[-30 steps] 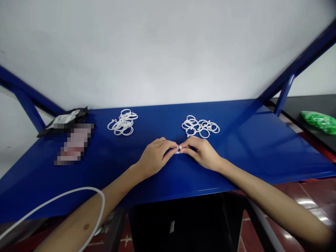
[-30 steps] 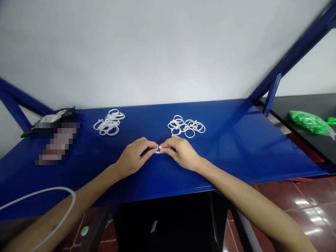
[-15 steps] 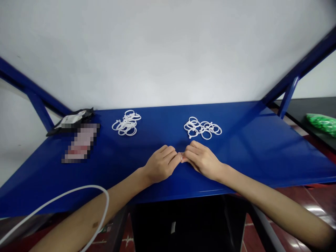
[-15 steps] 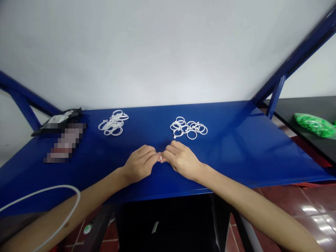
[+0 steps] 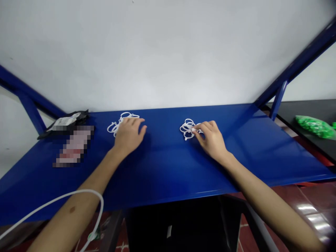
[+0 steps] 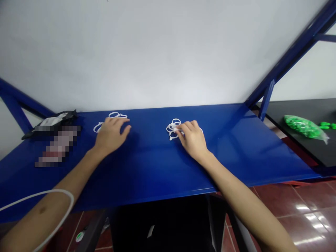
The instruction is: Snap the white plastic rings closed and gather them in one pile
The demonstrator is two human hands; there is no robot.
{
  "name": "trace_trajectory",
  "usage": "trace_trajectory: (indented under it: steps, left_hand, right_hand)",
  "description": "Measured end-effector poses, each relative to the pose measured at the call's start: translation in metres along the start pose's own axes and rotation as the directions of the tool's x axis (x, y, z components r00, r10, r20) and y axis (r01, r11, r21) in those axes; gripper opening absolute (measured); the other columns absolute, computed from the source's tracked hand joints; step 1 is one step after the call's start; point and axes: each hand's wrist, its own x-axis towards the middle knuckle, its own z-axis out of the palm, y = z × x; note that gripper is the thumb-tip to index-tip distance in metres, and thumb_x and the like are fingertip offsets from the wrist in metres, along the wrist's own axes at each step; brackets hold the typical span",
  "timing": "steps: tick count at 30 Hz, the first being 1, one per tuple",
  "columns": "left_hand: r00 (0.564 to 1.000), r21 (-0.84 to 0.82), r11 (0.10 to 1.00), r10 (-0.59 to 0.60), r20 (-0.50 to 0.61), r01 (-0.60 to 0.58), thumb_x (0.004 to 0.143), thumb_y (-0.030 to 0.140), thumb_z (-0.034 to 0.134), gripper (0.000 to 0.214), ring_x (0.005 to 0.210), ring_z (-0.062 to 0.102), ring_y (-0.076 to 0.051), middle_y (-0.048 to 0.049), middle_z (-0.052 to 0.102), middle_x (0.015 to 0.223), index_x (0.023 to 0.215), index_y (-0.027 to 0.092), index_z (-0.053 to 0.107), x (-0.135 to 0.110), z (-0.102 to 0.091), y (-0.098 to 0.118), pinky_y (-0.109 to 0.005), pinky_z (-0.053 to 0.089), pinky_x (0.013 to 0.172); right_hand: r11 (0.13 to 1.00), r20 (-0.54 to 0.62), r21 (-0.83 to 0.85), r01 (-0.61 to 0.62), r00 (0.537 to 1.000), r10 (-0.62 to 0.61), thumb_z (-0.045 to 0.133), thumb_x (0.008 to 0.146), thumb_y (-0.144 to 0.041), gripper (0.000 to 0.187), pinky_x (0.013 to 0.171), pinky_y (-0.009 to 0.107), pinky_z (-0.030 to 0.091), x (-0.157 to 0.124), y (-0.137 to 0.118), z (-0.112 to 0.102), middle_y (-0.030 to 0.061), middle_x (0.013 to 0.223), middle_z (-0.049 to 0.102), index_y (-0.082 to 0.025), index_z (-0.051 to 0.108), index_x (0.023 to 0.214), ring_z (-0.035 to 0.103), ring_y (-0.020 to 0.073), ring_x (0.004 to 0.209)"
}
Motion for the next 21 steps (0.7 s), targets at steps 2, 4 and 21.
trace_trajectory:
  steps: [2,4,21]
  left_hand:
    - [0.985,0.087,0.983,-0.166,0.057,0.160,0.097,0.033,0.047,0.036,0.117,0.056,-0.038,-0.0168,0.068,0.124,0.120,0.015,0.068,0.018,0.003,-0.034,-0.052,0.045,0.098]
    - [0.960,0.125,0.962,-0.258,0.110,0.244,0.094,0.033,0.046,0.042,0.121,0.056,-0.038,-0.0175,0.066,0.129,0.127,0.015,0.066,0.036,0.008,-0.065,-0.051,0.045,0.099]
    - [0.890,-0.060,0.998,-0.003,0.457,0.034,0.087,0.040,0.051,0.027,0.093,0.067,-0.025,-0.0066,0.076,0.102,0.093,0.024,0.072,0.047,0.002,-0.088,-0.035,0.048,0.085]
  right_hand:
    - [0.995,0.020,-0.081,-0.056,0.998,0.058,0.057,0.099,-0.028,0.020,0.086,0.045,0.051,0.000,0.015,-0.001,0.0130,0.103,0.070,-0.016,0.071,0.106,0.053,0.0286,0.094]
    - [0.990,0.062,-0.115,-0.083,0.994,0.091,0.059,0.097,-0.028,0.022,0.088,0.048,0.051,-0.001,0.023,0.000,0.0148,0.108,0.068,-0.015,0.072,0.110,0.052,0.0306,0.098]
    - [0.997,0.090,0.010,-0.070,0.994,0.069,0.059,0.098,-0.029,0.017,0.092,0.050,0.051,-0.005,0.002,0.000,0.0142,0.111,0.064,-0.019,0.070,0.106,0.053,0.0306,0.104]
